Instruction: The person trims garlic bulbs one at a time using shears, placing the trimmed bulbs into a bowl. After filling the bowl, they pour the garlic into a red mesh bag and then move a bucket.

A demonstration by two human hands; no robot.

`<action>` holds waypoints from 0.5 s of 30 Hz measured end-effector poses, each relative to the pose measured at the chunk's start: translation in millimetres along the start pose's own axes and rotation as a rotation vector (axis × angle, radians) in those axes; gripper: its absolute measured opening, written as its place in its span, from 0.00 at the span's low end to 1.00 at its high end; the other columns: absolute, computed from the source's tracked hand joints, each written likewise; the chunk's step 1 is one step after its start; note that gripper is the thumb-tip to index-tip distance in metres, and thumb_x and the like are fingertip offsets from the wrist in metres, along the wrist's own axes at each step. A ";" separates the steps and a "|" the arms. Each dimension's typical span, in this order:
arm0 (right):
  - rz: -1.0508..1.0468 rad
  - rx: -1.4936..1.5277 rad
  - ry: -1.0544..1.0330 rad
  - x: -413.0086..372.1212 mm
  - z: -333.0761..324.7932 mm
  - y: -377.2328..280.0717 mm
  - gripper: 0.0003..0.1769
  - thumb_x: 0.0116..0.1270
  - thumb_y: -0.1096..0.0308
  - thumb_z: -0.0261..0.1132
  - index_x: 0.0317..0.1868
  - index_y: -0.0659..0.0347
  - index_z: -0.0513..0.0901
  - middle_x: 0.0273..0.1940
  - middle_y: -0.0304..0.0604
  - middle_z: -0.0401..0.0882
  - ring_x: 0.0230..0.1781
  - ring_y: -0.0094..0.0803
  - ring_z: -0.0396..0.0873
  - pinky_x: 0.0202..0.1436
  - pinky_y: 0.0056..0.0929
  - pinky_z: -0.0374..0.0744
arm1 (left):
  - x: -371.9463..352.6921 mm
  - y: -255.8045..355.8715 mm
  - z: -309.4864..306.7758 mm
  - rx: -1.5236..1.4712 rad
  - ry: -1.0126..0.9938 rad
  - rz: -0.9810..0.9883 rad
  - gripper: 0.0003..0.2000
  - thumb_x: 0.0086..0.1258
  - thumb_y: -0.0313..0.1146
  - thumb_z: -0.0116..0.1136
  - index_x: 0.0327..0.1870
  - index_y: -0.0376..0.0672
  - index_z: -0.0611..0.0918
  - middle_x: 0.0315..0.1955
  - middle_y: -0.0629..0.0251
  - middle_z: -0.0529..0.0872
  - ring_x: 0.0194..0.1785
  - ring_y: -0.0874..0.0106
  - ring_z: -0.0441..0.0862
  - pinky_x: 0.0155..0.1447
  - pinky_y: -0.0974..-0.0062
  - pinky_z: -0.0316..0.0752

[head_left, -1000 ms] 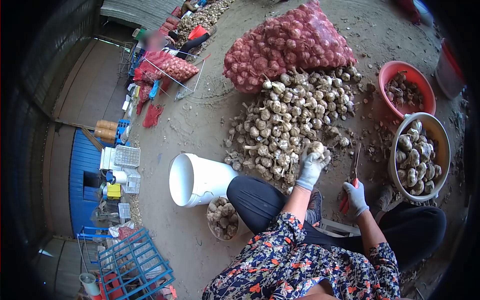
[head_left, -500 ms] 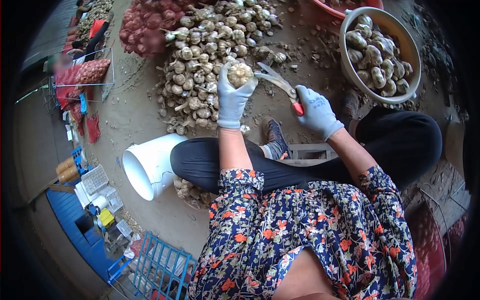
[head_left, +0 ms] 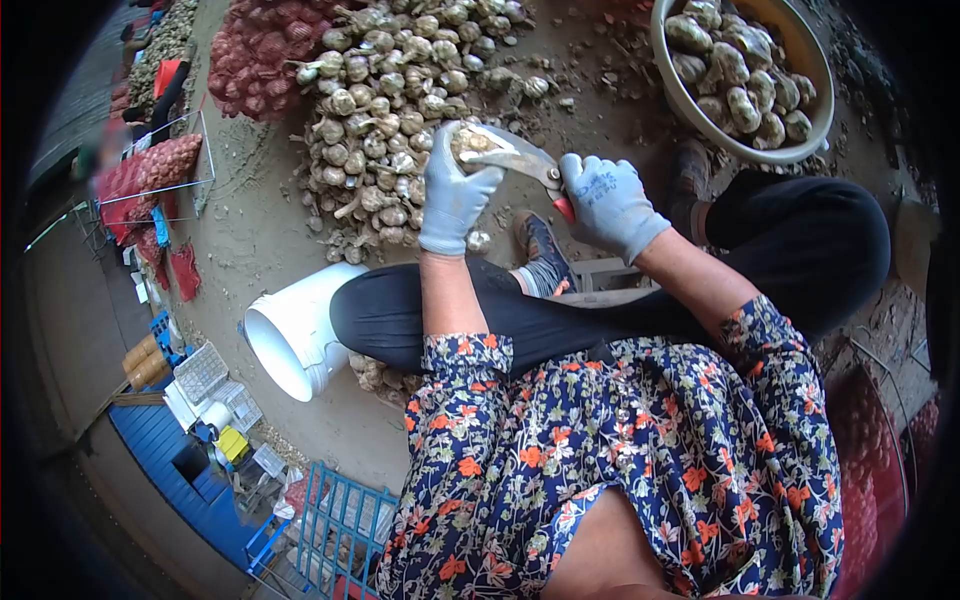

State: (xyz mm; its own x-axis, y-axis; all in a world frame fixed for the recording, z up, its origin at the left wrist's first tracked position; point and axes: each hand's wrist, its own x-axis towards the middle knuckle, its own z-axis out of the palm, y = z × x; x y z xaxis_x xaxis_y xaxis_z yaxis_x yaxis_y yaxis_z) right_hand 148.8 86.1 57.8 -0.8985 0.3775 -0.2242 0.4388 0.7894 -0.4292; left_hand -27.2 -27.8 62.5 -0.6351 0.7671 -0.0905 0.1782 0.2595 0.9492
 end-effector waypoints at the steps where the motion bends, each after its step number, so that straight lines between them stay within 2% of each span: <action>1: 0.012 0.031 -0.020 -1.6 2.8 1.4 0.21 0.63 0.53 0.61 0.44 0.62 0.71 0.34 0.52 0.81 0.35 0.49 0.83 0.40 0.45 0.76 | -0.9 -3.5 0.8 -0.044 -0.030 -0.019 0.28 0.50 0.20 0.66 0.55 0.36 0.71 0.41 0.63 0.81 0.43 0.75 0.79 0.50 0.77 0.77; 5: 0.179 0.202 -0.240 2.7 4.0 14.0 0.19 0.63 0.57 0.59 0.44 0.66 0.72 0.40 0.60 0.82 0.42 0.53 0.82 0.48 0.44 0.78 | -1.9 -7.0 17.0 0.076 -0.151 -0.101 0.24 0.53 0.26 0.67 0.53 0.37 0.73 0.39 0.65 0.80 0.40 0.77 0.78 0.47 0.78 0.77; 7: 0.260 0.262 -0.240 -2.1 17.0 20.0 0.18 0.62 0.60 0.59 0.44 0.67 0.72 0.41 0.63 0.81 0.44 0.54 0.81 0.50 0.44 0.77 | 4.9 -9.3 23.2 -0.110 -0.082 -0.131 0.25 0.53 0.27 0.69 0.53 0.37 0.73 0.39 0.65 0.80 0.41 0.76 0.78 0.47 0.78 0.77; 8: 0.337 0.312 -0.217 -6.0 20.7 24.7 0.19 0.62 0.60 0.59 0.44 0.68 0.73 0.41 0.63 0.81 0.45 0.54 0.81 0.50 0.45 0.77 | 10.0 -20.7 24.8 -0.147 -0.059 -0.080 0.25 0.54 0.26 0.68 0.54 0.39 0.73 0.40 0.66 0.80 0.41 0.78 0.78 0.42 0.80 0.78; 9: 0.413 0.362 -0.193 -8.4 25.6 29.7 0.19 0.62 0.60 0.58 0.45 0.68 0.73 0.41 0.64 0.81 0.46 0.54 0.81 0.51 0.45 0.77 | 15.2 -17.7 32.1 -0.154 -0.064 -0.071 0.25 0.54 0.26 0.68 0.54 0.39 0.73 0.40 0.66 0.80 0.41 0.78 0.78 0.42 0.80 0.78; 11: 0.502 0.470 -0.234 -11.5 53.5 47.3 0.26 0.59 0.56 0.58 0.49 0.71 0.76 0.45 0.67 0.80 0.49 0.56 0.79 0.55 0.43 0.76 | 25.8 -11.0 59.0 -0.367 -0.035 -0.109 0.23 0.56 0.26 0.68 0.53 0.41 0.74 0.39 0.66 0.80 0.38 0.81 0.78 0.35 0.83 0.78; 12: 0.534 0.495 -0.265 -13.6 58.5 52.2 0.27 0.59 0.55 0.57 0.49 0.73 0.76 0.45 0.68 0.79 0.50 0.56 0.79 0.55 0.42 0.76 | 36.5 -8.1 79.9 -0.440 -0.051 -0.146 0.20 0.59 0.29 0.68 0.51 0.43 0.75 0.36 0.68 0.79 0.33 0.82 0.77 0.30 0.85 0.76; 13: 0.563 0.519 -0.299 -15.9 61.8 52.7 0.29 0.59 0.55 0.57 0.50 0.74 0.75 0.46 0.68 0.79 0.50 0.56 0.79 0.55 0.42 0.76 | 46.5 -3.7 98.3 -0.501 -0.100 -0.155 0.18 0.60 0.32 0.69 0.49 0.43 0.75 0.32 0.69 0.78 0.29 0.82 0.76 0.30 0.85 0.76; 15: 0.588 0.526 -0.320 -22.2 64.9 54.7 0.30 0.58 0.55 0.57 0.50 0.76 0.75 0.47 0.69 0.78 0.51 0.56 0.78 0.56 0.42 0.75 | 61.4 33.7 155.5 -0.497 -0.029 -0.120 0.20 0.57 0.36 0.71 0.46 0.41 0.75 0.30 0.70 0.77 0.28 0.80 0.76 0.29 0.80 0.75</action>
State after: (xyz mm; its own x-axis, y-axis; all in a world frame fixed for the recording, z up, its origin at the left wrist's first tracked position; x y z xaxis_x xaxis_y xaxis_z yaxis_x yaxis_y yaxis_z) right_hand 193.7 89.5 -17.5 -0.5095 0.4379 -0.7407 0.8538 0.1500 -0.4986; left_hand 56.7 119.3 42.0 -0.6065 0.7671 -0.2089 -0.2781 0.0415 0.9597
